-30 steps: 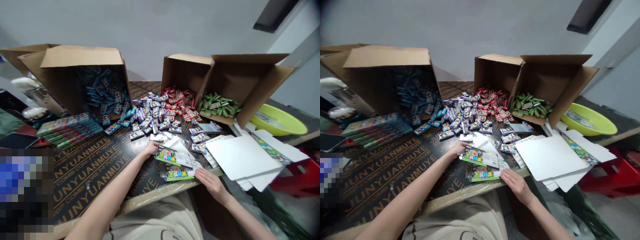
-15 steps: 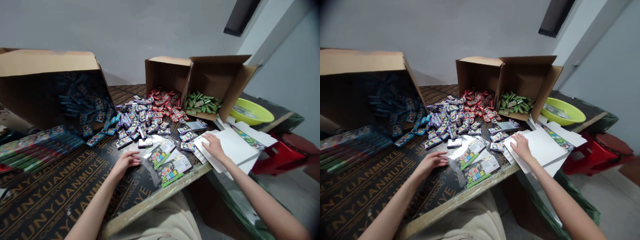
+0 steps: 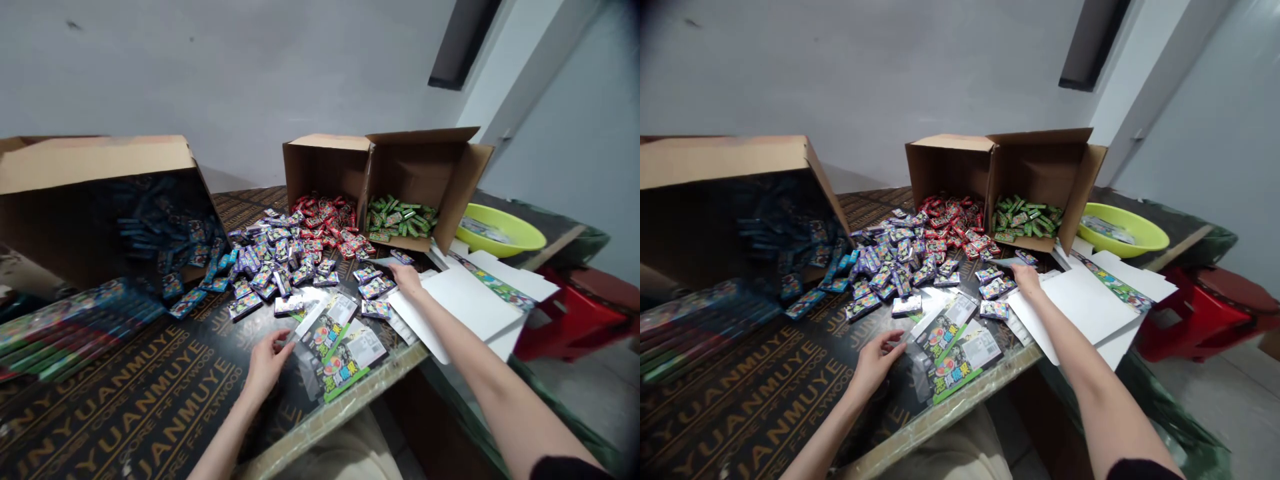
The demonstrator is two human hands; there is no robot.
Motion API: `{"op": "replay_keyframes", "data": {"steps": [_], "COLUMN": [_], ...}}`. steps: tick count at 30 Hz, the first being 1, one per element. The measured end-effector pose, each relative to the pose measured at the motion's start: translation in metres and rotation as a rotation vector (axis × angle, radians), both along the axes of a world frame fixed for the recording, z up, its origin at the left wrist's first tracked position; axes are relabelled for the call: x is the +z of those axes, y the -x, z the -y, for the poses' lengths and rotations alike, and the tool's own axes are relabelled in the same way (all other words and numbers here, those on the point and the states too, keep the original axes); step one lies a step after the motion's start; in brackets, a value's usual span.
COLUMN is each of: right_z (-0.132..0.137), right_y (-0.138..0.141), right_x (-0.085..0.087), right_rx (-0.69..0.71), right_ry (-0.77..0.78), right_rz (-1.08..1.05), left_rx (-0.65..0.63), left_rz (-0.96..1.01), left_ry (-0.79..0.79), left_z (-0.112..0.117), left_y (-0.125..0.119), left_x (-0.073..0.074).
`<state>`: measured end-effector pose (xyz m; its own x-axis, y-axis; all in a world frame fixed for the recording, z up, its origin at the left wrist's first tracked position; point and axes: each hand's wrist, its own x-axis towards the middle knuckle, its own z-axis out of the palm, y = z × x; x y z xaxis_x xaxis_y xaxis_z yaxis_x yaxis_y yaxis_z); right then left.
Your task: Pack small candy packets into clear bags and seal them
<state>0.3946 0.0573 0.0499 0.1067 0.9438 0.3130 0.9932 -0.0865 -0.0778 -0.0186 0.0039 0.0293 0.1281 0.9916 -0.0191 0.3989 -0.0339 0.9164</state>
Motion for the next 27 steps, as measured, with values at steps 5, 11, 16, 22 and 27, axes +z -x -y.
{"op": "replay_keyframes", "data": {"steps": [5, 11, 16, 22, 27], "right_z": [0.033, 0.087, 0.110, 0.115, 0.112], "right_y": [0.064, 0.202, 0.262, 0.275, 0.280], "right_x": [0.046, 0.067, 0.043, 0.056, 0.072], "right_rx": [0.009, 0.365, 0.252, 0.574, 0.849], "right_ry": [-0.377, -0.020, -0.129, -0.269, 0.035], "right_rz": [-0.431, -1.550, -1.226, -0.870, -0.867], "left_rx": [0.043, -0.303, -0.261, -0.157, -0.228], "left_rz": [0.153, 0.856, 1.154, 0.933, 0.843], "left_ry": [0.050, 0.407, 0.684, 0.508, 0.413], "left_z": [0.010, 0.035, 0.074, 0.108, 0.112], "left_y": [0.014, -0.010, -0.007, 0.029, 0.038], "left_x": [0.036, 0.071, 0.069, 0.053, 0.067]}}
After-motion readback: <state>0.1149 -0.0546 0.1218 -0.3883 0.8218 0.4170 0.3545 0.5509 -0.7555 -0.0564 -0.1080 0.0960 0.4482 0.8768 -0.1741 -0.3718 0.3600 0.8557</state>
